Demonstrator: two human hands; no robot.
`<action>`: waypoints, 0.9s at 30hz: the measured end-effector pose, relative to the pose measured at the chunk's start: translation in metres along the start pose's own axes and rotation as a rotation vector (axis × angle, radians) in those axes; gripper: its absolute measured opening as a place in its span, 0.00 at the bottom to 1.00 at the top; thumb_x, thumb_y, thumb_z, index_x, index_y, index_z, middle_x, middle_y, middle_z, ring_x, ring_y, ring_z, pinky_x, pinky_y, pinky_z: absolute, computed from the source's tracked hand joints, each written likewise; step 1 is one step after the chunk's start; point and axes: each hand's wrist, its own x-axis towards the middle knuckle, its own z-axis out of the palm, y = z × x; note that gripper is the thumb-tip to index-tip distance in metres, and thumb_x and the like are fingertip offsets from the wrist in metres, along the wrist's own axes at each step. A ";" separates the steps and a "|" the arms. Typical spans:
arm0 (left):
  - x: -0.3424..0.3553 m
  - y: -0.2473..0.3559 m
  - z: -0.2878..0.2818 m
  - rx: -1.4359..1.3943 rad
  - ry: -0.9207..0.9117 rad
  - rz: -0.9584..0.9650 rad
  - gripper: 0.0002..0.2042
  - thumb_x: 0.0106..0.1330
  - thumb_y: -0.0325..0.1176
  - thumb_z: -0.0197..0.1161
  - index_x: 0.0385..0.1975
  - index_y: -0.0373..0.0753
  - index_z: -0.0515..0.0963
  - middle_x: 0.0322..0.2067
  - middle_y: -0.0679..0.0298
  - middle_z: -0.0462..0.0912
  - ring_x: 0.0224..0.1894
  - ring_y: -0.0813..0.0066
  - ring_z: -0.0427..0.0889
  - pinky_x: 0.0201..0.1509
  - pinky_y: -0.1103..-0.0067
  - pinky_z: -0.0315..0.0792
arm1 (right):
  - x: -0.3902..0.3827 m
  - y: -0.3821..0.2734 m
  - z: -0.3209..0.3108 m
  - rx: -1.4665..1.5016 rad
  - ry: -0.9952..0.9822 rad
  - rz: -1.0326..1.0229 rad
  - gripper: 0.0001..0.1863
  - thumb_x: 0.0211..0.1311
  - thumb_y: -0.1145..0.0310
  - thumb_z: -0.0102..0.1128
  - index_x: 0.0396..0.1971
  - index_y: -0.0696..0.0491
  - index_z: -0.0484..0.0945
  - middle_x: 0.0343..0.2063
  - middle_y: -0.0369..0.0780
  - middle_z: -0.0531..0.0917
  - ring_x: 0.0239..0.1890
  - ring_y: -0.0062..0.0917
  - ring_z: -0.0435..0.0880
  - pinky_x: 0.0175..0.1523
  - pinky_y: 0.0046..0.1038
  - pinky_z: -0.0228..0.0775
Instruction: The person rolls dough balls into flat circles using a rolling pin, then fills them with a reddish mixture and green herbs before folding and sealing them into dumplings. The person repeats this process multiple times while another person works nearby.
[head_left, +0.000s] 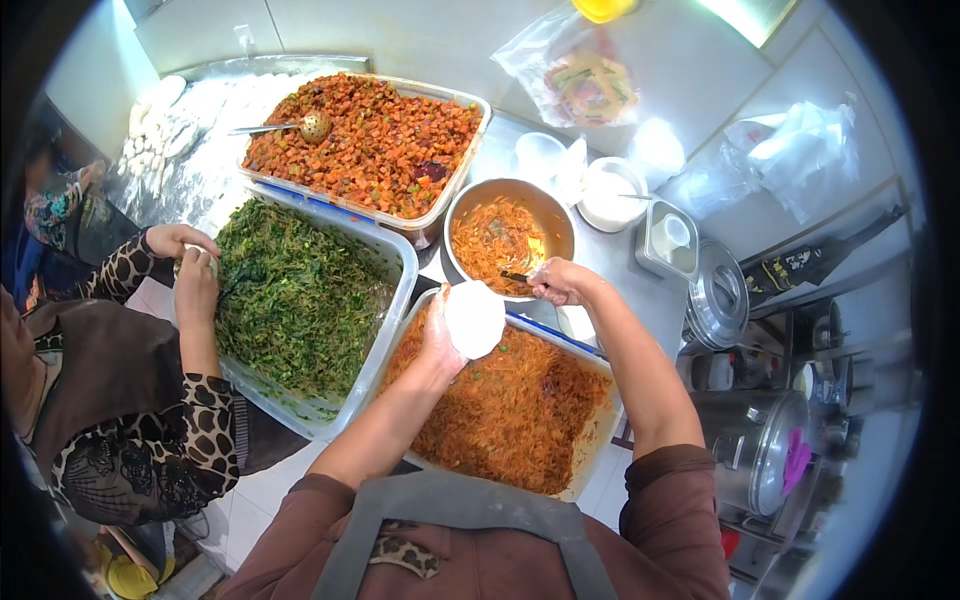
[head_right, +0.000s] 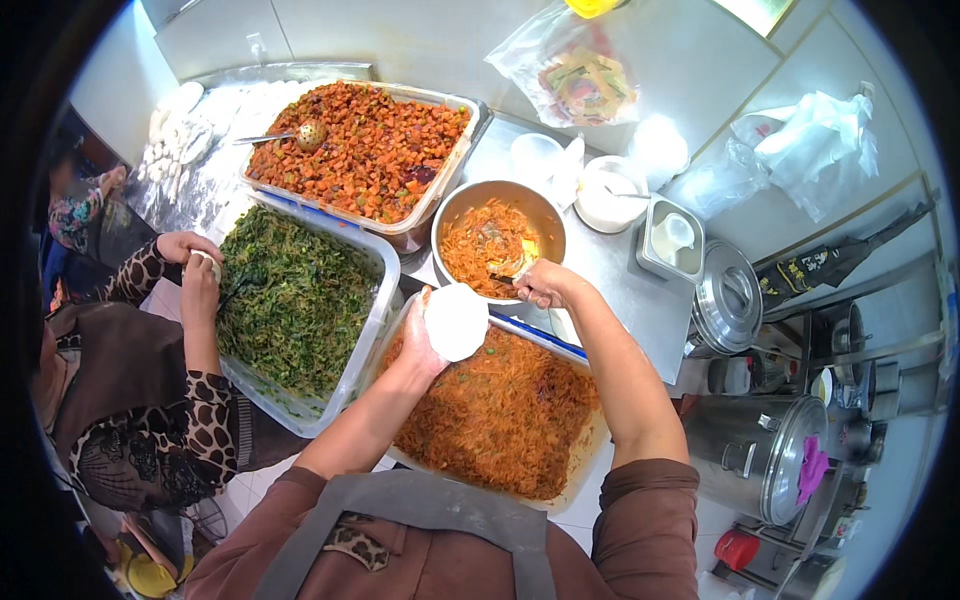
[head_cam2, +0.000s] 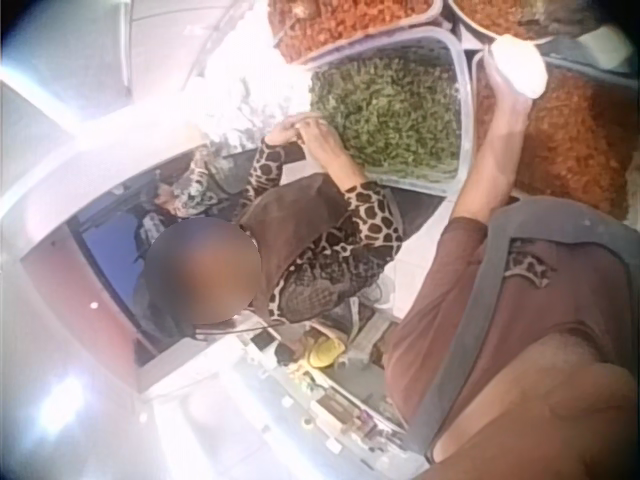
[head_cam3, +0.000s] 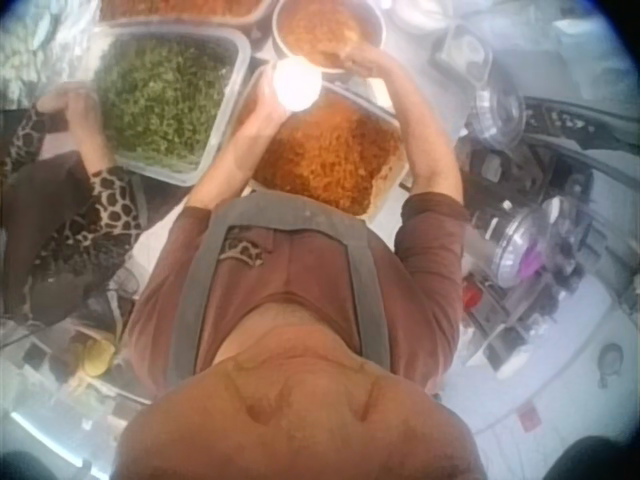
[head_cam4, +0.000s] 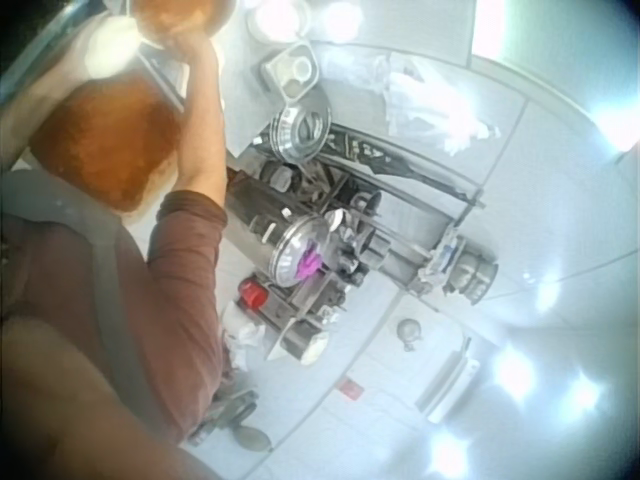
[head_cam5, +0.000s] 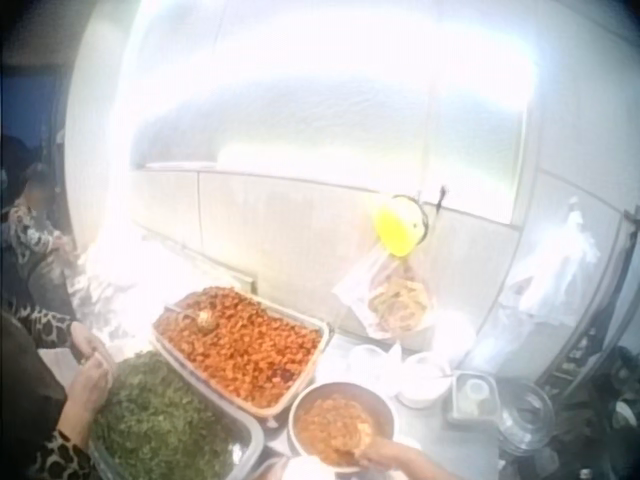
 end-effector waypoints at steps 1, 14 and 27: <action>-0.001 0.001 -0.002 0.003 0.038 0.008 0.24 0.67 0.49 0.33 0.43 0.36 0.71 0.40 0.56 0.77 0.41 0.61 0.77 0.47 0.67 0.73 | -0.003 -0.001 -0.001 0.049 -0.032 0.023 0.10 0.62 0.70 0.44 0.35 0.58 0.74 0.11 0.28 0.65 0.09 0.10 0.53 0.12 0.14 0.44; -0.001 0.005 0.036 0.039 0.180 0.037 0.19 0.67 0.43 0.36 0.44 0.37 0.68 0.41 0.54 0.76 0.43 0.58 0.76 0.46 0.61 0.73 | -0.032 0.012 -0.032 0.347 -0.039 -0.049 0.10 0.62 0.74 0.40 0.38 0.61 0.71 0.13 0.30 0.66 0.09 0.09 0.53 0.10 0.12 0.43; 0.084 -0.005 0.105 -0.077 -0.145 -0.082 0.27 0.66 0.49 0.28 0.55 0.35 0.60 0.55 0.53 0.64 0.56 0.54 0.65 0.58 0.58 0.61 | -0.074 0.055 0.010 -0.683 1.019 -0.851 0.19 0.55 0.75 0.48 0.49 0.55 0.71 0.14 0.39 0.71 0.17 0.29 0.74 0.23 0.30 0.68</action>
